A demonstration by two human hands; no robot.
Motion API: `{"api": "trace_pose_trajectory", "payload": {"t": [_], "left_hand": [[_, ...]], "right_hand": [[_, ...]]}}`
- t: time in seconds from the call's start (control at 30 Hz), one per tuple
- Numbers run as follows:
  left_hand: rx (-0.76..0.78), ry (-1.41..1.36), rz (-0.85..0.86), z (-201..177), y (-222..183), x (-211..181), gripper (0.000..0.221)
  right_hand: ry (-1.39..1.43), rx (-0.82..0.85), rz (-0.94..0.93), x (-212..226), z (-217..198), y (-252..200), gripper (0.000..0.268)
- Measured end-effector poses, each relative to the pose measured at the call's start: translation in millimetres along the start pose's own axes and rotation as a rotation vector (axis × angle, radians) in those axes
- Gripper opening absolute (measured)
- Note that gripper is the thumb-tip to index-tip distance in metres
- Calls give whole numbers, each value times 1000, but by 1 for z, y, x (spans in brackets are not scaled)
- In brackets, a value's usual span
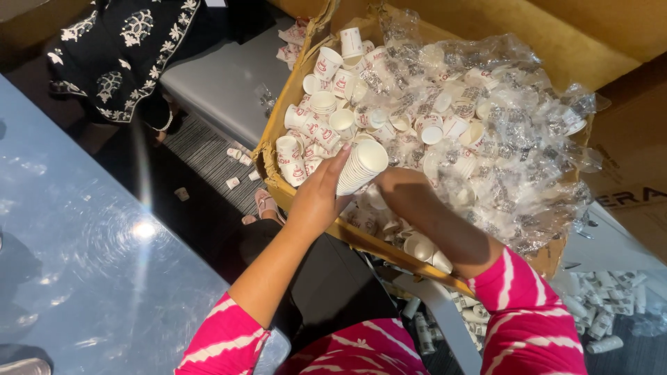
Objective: Sorting and stacking paper cups from a large box into smaller plastic sleeves and onto a table.
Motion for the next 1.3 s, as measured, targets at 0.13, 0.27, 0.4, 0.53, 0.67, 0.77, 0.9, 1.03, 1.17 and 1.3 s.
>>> {"api": "trace_pose_trajectory", "payload": {"t": [0.13, 0.27, 0.4, 0.53, 0.67, 0.77, 0.9, 1.03, 1.17, 1.3], "left_hand": [[-84, 80, 20, -1, 0, -5, 93], [-83, 103, -16, -4, 3, -9, 89], [-42, 49, 52, -3, 4, -10, 85], [20, 83, 30, 0, 4, -10, 83], [-60, 74, 3, 6, -4, 3, 77], [-166, 43, -92, 9, -11, 15, 77], [-248, 10, -142, 9, -16, 24, 82], [-257, 19, -126, 6, -17, 25, 80], [-258, 49, -117, 2, -12, 25, 82], [-265, -11, -115, 3, -11, 20, 80]], "right_hand": [[30, 66, 424, 2, -66, -16, 21], [129, -389, 336, 8, -109, -34, 24], [277, -567, 250, 10, -96, -32, 27], [237, -518, 80, 30, -80, -17, 29], [213, -479, 159, 13, -81, -16, 30], [211, -442, 181, -9, -61, -12, 27], [263, -285, 59, 6, -25, -4, 23], [284, -144, -73, 14, 24, 1, 24], [241, -62, -65, 23, 29, 18, 39], [162, -42, -88, 24, 36, 14, 61]]}}
Point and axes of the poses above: each hand's wrist, its own y-axis towards the middle knuckle, its own z-axis out of the palm, x = y × z, the point moved 5 cm from there along y, towards the middle knuckle, and after that the axes turned 11 degrees about -x, right-handed, at the moved point
